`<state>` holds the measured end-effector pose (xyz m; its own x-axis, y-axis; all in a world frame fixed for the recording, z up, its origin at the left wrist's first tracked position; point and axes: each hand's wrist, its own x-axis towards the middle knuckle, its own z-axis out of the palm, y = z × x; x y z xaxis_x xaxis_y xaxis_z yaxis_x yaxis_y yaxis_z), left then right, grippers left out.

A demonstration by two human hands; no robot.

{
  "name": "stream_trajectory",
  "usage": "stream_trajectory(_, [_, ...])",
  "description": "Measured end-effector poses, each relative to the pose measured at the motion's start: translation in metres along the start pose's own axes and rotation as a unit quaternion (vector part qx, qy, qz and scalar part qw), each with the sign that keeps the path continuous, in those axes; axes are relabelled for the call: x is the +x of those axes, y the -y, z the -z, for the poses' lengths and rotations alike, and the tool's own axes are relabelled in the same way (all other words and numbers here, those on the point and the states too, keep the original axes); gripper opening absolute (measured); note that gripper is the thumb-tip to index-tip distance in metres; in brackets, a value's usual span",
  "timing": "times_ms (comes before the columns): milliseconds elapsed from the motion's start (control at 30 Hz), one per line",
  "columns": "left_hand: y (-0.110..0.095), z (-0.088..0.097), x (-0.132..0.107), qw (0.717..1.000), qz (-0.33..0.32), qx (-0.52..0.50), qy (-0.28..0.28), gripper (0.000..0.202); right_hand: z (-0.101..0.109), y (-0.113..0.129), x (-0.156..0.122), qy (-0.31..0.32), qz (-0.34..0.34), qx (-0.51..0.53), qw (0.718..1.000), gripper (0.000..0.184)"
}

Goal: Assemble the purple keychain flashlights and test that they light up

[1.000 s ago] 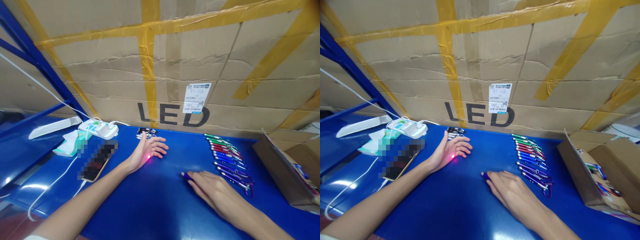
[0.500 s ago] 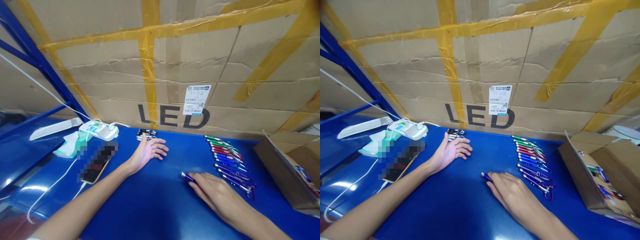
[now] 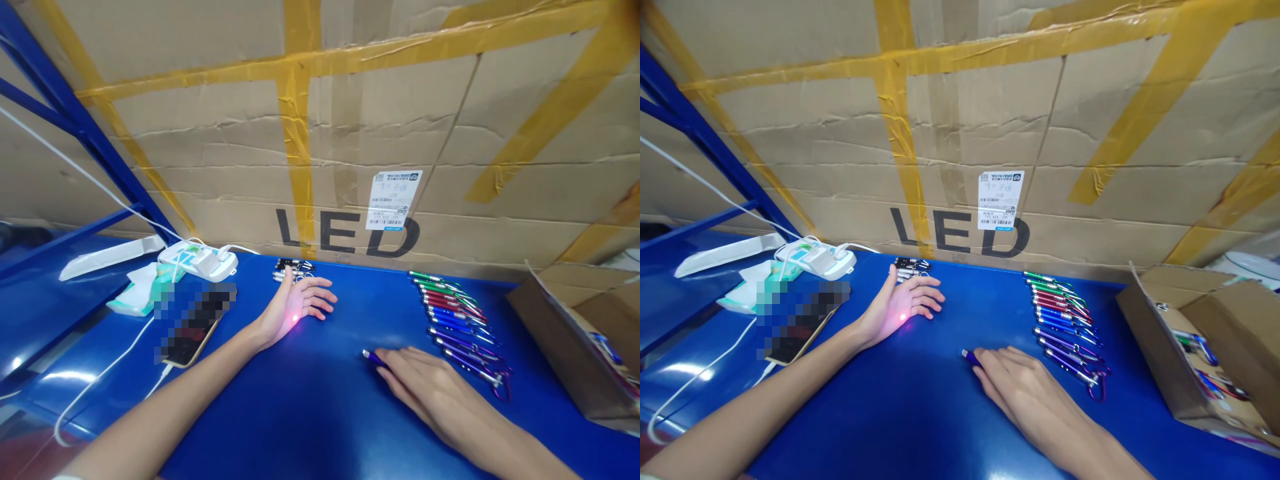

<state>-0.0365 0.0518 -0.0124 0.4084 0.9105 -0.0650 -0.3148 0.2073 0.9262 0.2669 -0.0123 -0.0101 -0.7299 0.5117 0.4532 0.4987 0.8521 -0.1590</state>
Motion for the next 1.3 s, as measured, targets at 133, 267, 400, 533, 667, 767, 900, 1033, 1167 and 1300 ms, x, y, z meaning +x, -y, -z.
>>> stream_trajectory(133, [0.0001, 0.0001, 0.0004, 1.000, -0.002, 0.001, 0.002, 0.097, 0.0010, 0.0007, 0.0003, 0.005, -0.003, 0.004, 1.000, 0.031])
stream_trajectory(267, [0.0006, -0.0004, 0.0006, 1.000, -0.003, 0.003, -0.002, 0.096, -0.0007, 0.0006, 0.0001, 0.003, -0.016, 0.006, 1.000, 0.030])
stream_trajectory(400, [0.0009, -0.0007, 0.0005, 1.000, -0.002, 0.008, -0.005, 0.096, -0.0041, -0.0008, -0.0008, -0.017, -0.029, 0.002, 0.999, 0.030])
stream_trajectory(533, [0.0000, -0.0012, -0.0004, 1.000, -0.004, 0.011, -0.004, 0.097, -0.0051, -0.0019, -0.0017, -0.024, -0.028, 0.004, 0.999, 0.030])
stream_trajectory(667, [-0.0008, -0.0024, -0.0009, 1.000, -0.003, 0.012, -0.007, 0.097, -0.0042, -0.0021, -0.0023, -0.029, -0.021, 0.003, 0.999, 0.032])
stream_trajectory(767, [-0.0004, -0.0022, -0.0005, 1.000, -0.001, 0.009, -0.010, 0.097, -0.0033, -0.0022, -0.0035, -0.020, -0.015, 0.000, 1.000, 0.034])
stream_trajectory(900, [0.0003, -0.0010, -0.0003, 1.000, 0.001, 0.005, -0.006, 0.097, -0.0030, -0.0033, -0.0059, -0.005, -0.015, 0.011, 1.000, 0.036])
stream_trajectory(1033, [0.0000, -0.0012, -0.0008, 1.000, -0.004, 0.013, -0.004, 0.096, -0.0026, -0.0040, -0.0063, -0.004, -0.017, 0.014, 1.000, 0.035])
stream_trajectory(1167, [0.0001, -0.0017, -0.0004, 1.000, -0.004, 0.016, -0.004, 0.097, -0.0014, -0.0019, -0.0042, -0.003, -0.018, 0.014, 1.000, 0.034])
stream_trajectory(1300, [0.0009, -0.0016, -0.0006, 1.000, -0.002, 0.015, -0.007, 0.099, -0.0031, -0.0019, -0.0041, -0.007, -0.024, 0.025, 0.999, 0.030])
